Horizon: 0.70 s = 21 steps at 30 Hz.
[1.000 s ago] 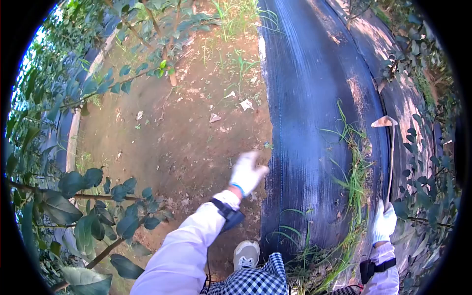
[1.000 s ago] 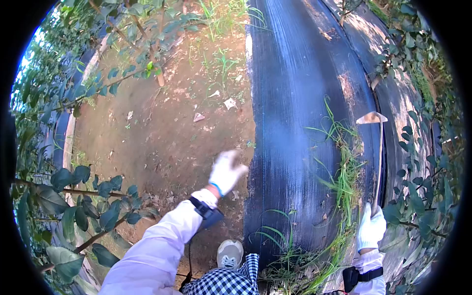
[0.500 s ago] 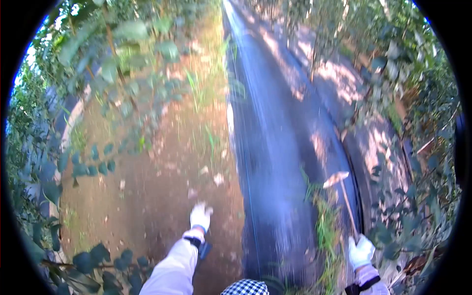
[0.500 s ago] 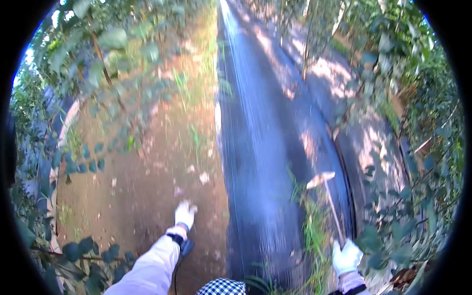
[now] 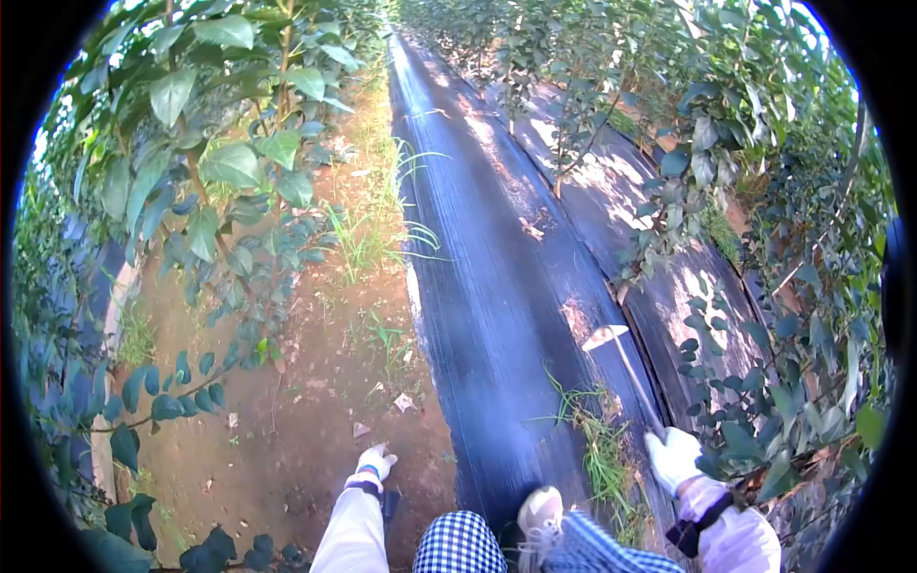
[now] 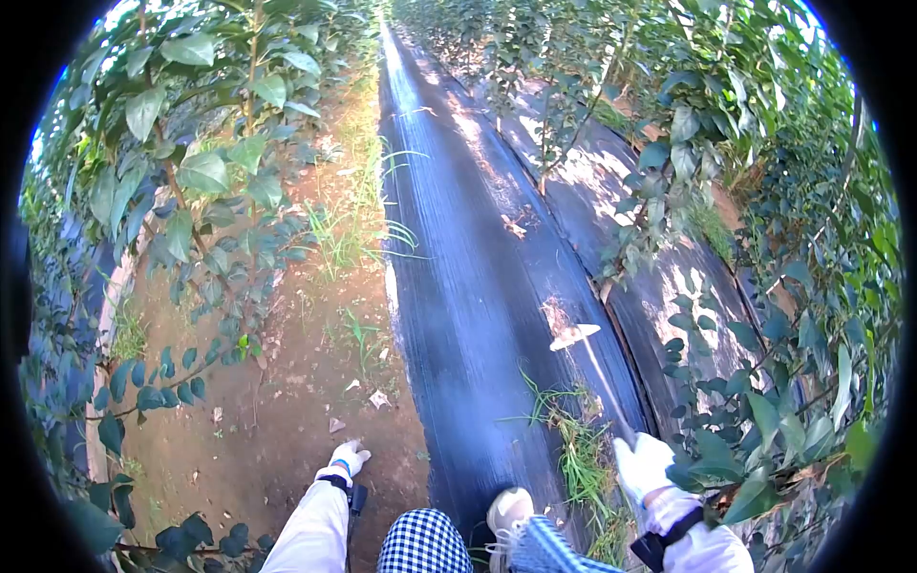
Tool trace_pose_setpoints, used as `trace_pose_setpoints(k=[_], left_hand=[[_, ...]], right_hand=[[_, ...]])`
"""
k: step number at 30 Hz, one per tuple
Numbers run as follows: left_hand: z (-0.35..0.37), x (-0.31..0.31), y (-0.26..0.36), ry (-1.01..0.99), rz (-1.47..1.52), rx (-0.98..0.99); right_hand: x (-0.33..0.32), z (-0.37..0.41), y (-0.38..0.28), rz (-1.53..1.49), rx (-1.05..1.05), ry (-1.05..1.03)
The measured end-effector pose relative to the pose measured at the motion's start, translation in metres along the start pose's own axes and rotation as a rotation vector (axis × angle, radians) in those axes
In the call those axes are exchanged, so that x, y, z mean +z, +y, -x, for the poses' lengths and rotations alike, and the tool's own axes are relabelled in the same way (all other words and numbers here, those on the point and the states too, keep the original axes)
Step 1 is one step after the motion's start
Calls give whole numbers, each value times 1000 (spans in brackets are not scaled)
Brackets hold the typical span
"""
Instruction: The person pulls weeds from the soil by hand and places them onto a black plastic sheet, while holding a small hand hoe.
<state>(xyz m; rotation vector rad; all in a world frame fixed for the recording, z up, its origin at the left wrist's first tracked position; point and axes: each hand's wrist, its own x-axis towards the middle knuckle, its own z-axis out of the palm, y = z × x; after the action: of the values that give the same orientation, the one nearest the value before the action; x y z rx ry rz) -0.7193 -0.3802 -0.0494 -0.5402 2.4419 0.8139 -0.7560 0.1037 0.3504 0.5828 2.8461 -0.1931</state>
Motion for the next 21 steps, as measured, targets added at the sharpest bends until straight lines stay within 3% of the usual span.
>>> trace_pose_setpoints(k=[2, 5, 7, 8, 10, 11, 12, 13, 17, 18, 21], left_hand=[[8, -24, 13, 40, 109, -83], [24, -80, 50, 259, 476, 9], [8, -101, 62, 287, 650, 140], [26, -127, 101, 301, 664, 184], [79, -169, 193, 201, 750, 259], [117, -200, 242, -28, 519, 486], [122, -195, 260, -213, 512, 646], [121, -191, 270, -366, 526, 650], [104, -218, 278, -59, 339, 467], [96, -236, 250, -14, 371, 246], [66, -238, 182, 89, 158, 88]], right_hand=[[34, -20, -11, -10, -37, 30], [81, -54, -39, -97, -97, 60], [84, -69, -70, -142, -93, 19], [89, -80, -82, -154, -106, 32], [98, -104, -104, -191, -126, 27], [101, -115, -114, -216, -133, 7], [103, -125, -125, -201, -107, 8], [106, -136, -135, -211, -114, -2], [136, -188, -161, -235, -151, -60], [150, -203, -166, -245, -154, -81], [176, -239, -186, -255, -159, -120]])
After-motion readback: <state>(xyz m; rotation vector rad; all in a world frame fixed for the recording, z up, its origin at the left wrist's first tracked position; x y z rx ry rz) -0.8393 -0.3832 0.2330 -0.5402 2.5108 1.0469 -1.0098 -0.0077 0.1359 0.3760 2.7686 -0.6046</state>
